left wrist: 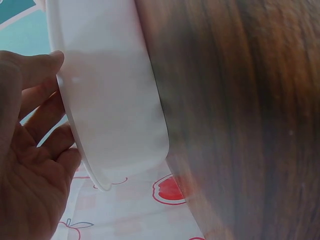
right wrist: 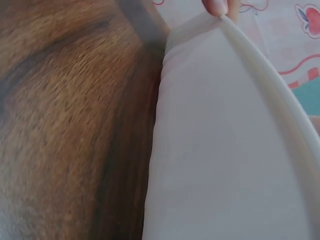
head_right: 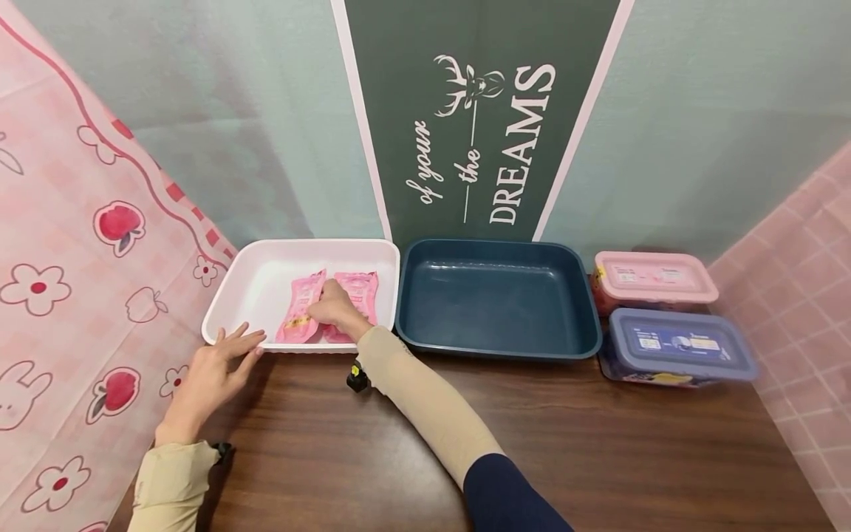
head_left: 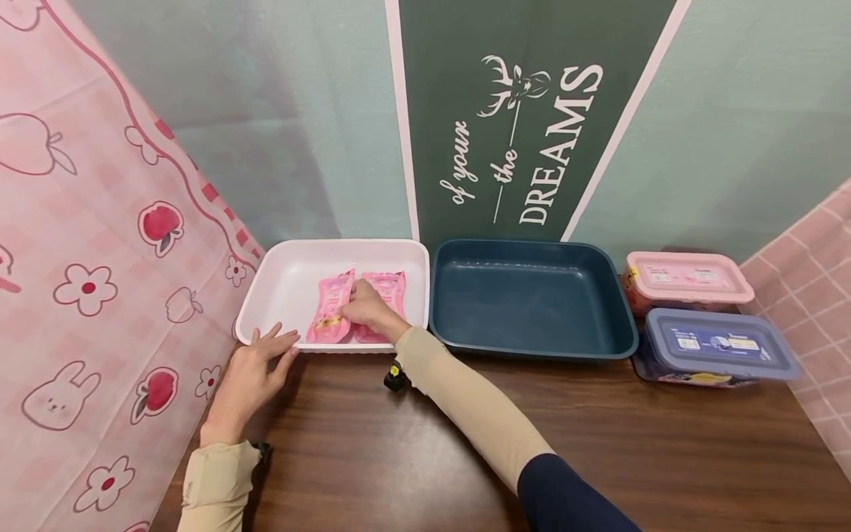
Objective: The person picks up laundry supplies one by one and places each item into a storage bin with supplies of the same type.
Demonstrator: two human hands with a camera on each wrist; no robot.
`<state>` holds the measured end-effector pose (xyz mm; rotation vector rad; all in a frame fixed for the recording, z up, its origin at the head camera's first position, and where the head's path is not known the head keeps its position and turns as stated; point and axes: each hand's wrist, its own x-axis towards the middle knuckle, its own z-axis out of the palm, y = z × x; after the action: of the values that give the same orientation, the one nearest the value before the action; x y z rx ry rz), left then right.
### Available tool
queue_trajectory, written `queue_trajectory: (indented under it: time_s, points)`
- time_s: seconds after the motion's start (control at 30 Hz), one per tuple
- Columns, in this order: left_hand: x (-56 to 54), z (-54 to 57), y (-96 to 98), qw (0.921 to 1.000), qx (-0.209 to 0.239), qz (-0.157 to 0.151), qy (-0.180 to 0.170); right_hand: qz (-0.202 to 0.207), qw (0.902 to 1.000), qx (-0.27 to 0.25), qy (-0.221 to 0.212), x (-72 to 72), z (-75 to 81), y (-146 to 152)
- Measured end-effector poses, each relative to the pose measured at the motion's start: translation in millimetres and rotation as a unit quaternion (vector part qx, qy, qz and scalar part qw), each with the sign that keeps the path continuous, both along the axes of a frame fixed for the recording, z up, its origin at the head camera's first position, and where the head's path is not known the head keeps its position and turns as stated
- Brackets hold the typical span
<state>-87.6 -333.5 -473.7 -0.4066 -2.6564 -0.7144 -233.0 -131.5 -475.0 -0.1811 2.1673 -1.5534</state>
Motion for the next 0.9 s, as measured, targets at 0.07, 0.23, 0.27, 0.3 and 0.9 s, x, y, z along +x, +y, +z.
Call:
queue_trajectory:
  time_s: [0.07,0.23,0.27,0.3,0.9]
  points:
    - [0.2,-0.1,-0.4,1.0000,0.000,0.000,-0.003,-0.003,0.9996,0.029,0.004,-0.1,-0.8,0.0]
    - [-0.2,-0.6,0.0,1.0000,0.002,-0.003,-0.001,-0.004,0.9970,0.072,0.027,-1.3,-3.1,1.7]
    - [-0.3,-0.8,0.0,1.0000,0.002,-0.003,0.000,-0.005,0.9965,0.077,0.034,-1.3,-3.0,2.1]
    - [-0.1,-0.4,0.1,1.0000,0.002,-0.003,0.001,-0.006,0.9959,0.081,0.040,-1.3,-2.8,2.4]
    - [-0.9,-2.3,-0.8,1.0000,0.001,0.000,0.004,0.011,0.9889,0.139,0.050,-8.6,-5.8,2.7]
